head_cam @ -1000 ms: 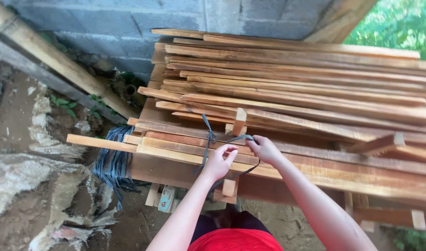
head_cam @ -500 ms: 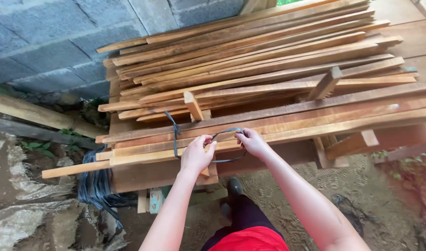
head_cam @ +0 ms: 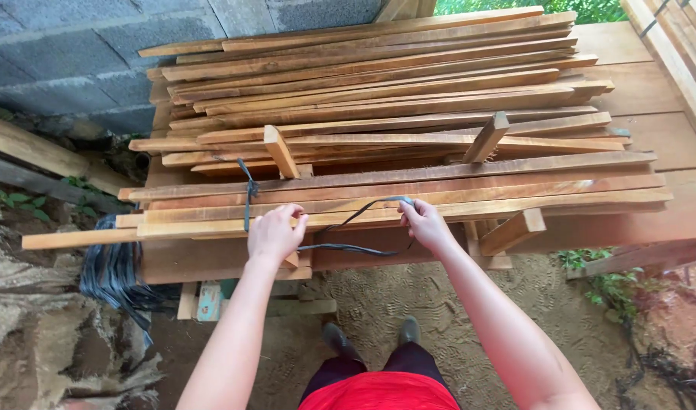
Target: The person arranges a stack of long, thin wooden planks on a wooden surface. They then use black plastic straps to tie the planks together, wrapping the straps around the stack and securing them by hand.
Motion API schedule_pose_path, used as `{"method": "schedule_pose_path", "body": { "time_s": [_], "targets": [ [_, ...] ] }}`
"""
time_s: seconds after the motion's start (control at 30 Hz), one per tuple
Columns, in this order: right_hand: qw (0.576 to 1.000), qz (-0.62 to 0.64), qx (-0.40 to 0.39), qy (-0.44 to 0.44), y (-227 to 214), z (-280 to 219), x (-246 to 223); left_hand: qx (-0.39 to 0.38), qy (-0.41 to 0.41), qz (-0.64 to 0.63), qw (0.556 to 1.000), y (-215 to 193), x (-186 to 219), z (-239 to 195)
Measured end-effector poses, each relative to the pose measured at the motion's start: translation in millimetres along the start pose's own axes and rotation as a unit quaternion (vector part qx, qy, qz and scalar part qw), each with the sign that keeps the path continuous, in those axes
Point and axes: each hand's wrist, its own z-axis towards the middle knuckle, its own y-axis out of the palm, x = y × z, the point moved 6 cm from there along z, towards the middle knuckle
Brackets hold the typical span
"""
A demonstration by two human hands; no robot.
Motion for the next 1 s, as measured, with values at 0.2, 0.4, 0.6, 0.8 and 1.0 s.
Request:
{"method": "schedule_pose_path", "body": {
  "time_s": [0.2,0.4,0.6,0.8,1.0],
  "targets": [
    [0.999,0.049,0.012,-0.014,-46,14,21,-0.016,-0.074,0.021,0.997,-6,7,0],
    [0.996,0.090,0.026,0.009,-65,41,49,-0.046,-0.124,0.131,0.982,6,12,5],
    [0.934,-0.162,0.230,-0.218,-66,61,48,-0.038,-0.028,0.031,0.998,65,76,30],
    [0.893,-0.323,0.246,-0.193,-65,72,4,-0.125,0.026,0.036,0.991,118,142,88],
    [0.879,-0.382,0.228,-0.173,-63,115,23,-0.186,0.148,0.107,0.965,148,163,153]
  ]
}}
